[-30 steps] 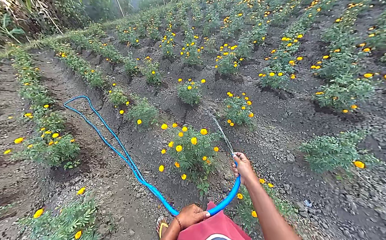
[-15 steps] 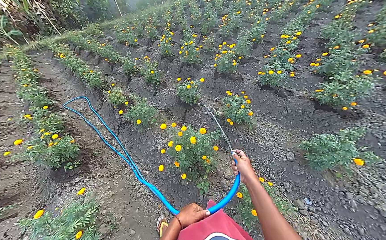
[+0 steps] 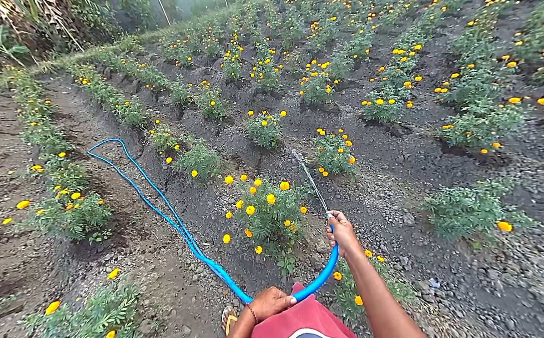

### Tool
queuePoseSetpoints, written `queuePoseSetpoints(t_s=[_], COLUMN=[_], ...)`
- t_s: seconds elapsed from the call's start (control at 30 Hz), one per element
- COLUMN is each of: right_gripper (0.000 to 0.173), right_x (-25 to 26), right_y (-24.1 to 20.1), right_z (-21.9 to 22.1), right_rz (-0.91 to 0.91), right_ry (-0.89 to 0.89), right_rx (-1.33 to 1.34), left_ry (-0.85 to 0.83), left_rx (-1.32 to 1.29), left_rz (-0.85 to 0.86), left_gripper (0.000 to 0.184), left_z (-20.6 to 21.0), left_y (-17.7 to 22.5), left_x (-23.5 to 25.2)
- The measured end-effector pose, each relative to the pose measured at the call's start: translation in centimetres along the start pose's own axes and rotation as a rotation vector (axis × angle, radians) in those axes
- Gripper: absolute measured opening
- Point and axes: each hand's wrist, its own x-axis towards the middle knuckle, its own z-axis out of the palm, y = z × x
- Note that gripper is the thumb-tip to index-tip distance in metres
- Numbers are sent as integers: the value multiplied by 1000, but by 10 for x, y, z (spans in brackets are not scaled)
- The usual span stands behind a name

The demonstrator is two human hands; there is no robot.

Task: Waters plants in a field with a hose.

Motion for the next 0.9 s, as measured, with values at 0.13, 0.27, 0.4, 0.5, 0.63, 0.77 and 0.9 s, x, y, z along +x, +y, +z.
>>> queuePoseSetpoints(t_s=[0.13,0.27,0.4,0.5,0.63,0.77,0.9], right_gripper=[22,22,22,21,20,19,19], right_x=[-1,-3,-3,-1,0,0,-2], right_y=[-1,-1,1,4,8,9,10], right_z=[1,1,-1,-2,-5,-7,-8], right_rz=[-2,-2,-2,8,25,26,31], right_ry=[-7,-9,-17,-20,-4,-8,8], right_rx=[1,12,9,16,17,34,33], left_ry=[3,1,2,3,-10,-17,-24], left_rx=[6,10,23,19,29,25,32], left_rz=[5,-2,-5,-6,-17,-18,-8], left_gripper=[59,60,59,59,59,59,59], left_z=[0,0,1,2,3,3,3], left_y=[2,3,3,2,2,1,2], left_x=[-1,-3,-3,-3,-3,-3,-3])
